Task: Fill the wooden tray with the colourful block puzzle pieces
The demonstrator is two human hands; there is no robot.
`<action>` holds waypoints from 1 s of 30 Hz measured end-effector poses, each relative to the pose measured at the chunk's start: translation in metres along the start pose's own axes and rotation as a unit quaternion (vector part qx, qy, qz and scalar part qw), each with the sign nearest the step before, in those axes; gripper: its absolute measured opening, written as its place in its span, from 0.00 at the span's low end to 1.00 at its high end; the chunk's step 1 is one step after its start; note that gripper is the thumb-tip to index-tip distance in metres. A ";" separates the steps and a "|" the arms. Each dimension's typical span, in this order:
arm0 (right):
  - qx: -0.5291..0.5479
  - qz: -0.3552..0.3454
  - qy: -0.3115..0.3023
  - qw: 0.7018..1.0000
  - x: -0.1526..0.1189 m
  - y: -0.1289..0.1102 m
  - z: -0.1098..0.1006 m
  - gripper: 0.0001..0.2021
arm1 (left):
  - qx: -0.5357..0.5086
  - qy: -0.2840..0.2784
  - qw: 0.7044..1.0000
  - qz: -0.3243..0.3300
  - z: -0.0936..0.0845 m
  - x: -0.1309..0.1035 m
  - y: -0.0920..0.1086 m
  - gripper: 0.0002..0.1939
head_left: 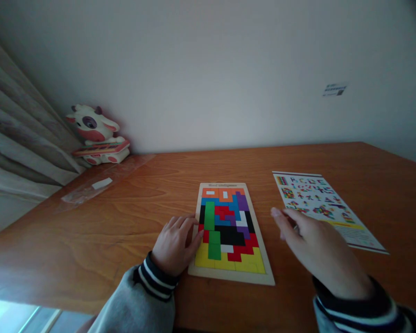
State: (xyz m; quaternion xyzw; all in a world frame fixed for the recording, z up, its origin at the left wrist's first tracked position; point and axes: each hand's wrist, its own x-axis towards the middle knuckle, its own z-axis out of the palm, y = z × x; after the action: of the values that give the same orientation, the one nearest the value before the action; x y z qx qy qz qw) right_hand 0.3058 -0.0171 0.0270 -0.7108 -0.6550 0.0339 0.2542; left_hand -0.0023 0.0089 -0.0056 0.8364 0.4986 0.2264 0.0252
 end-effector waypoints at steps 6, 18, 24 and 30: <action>-0.021 -0.055 -0.153 0.986 -0.002 -0.010 0.033 0.23 | -0.012 -0.044 0.999 0.007 -0.008 -0.003 0.003 0.27; 0.343 0.084 -0.214 0.911 0.009 -0.004 0.021 0.24 | -0.021 -0.103 0.991 0.079 -0.006 -0.008 -0.004 0.59; 0.509 0.178 -0.086 0.838 0.009 -0.014 0.009 0.30 | -0.063 -0.088 0.992 0.061 -0.005 -0.004 0.004 0.45; 0.633 0.080 -0.098 0.764 -0.005 -0.044 0.021 0.34 | -0.089 -0.076 0.992 0.043 -0.005 -0.005 0.007 0.37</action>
State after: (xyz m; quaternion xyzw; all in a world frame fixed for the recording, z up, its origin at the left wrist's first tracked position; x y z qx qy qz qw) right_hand 0.2566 -0.0149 0.0255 -0.4312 -0.4472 0.5298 0.5773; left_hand 0.0000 0.0000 -0.0014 0.8660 0.4370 0.2069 0.1276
